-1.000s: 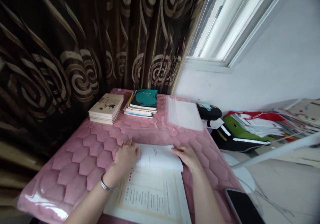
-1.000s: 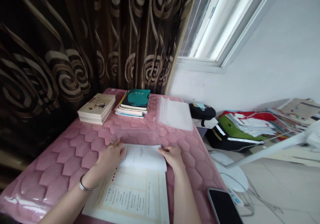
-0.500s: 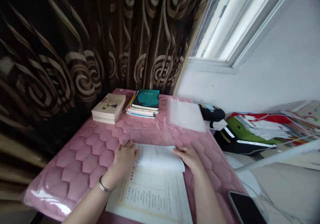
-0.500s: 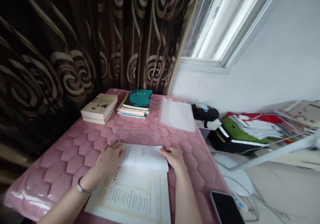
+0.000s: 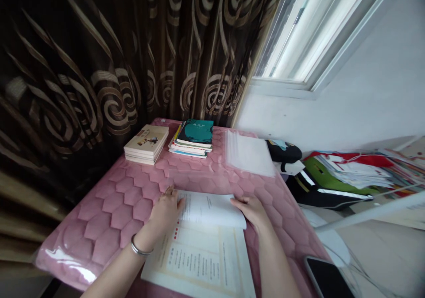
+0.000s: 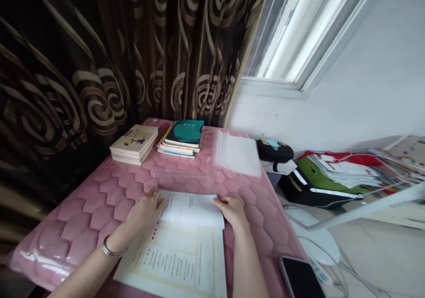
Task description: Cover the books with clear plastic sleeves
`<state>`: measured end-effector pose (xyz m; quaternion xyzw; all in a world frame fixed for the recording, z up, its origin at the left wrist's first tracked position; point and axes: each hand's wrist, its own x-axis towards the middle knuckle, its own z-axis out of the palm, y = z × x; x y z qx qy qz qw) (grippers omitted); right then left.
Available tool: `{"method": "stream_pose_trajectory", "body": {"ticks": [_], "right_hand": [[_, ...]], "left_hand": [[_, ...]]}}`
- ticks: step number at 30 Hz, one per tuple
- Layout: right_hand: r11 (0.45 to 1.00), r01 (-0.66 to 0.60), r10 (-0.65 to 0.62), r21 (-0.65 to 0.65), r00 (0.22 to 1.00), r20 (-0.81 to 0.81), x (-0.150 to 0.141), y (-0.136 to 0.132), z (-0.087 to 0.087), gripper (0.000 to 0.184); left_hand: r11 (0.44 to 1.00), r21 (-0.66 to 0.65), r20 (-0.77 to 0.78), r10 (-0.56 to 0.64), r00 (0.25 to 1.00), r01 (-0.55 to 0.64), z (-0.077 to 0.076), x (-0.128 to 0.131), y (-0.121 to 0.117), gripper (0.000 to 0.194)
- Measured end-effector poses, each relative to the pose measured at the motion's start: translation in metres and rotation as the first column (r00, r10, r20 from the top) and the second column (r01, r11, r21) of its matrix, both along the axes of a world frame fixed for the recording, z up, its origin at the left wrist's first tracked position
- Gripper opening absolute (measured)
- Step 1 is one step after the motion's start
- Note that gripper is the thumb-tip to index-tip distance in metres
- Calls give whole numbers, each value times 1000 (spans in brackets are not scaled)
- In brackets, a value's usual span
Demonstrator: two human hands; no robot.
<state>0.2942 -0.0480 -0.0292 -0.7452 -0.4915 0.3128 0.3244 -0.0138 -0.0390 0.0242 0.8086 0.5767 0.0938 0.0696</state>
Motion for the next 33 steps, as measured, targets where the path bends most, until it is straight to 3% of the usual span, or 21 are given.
{"method": "stream_pose_trajectory", "body": {"ticks": [5, 14, 21, 27, 33], "right_hand": [[1000, -14, 13, -4, 1000, -24, 1, 0, 0, 38], [1000, -16, 16, 13, 998, -64, -1, -2, 2, 38], [1000, 2, -2, 15, 1000, -6, -5, -2, 6, 37], [999, 3, -2, 40, 1000, -14, -7, -1, 7, 40], [999, 3, -4, 32, 1000, 18, -11, -3, 15, 38]], "left_hand": [[1000, 13, 74, -24, 997, 23, 2, -2, 1, 25], [1000, -6, 15, 3, 1000, -2, -1, -1, 0, 37], [994, -106, -56, -26, 998, 20, 14, 10, 11, 43], [950, -227, -8, -224, 975, 216, 17, 45, 29, 51], [846, -278, 85, -450, 889, 455, 16, 89, 33, 54]]}}
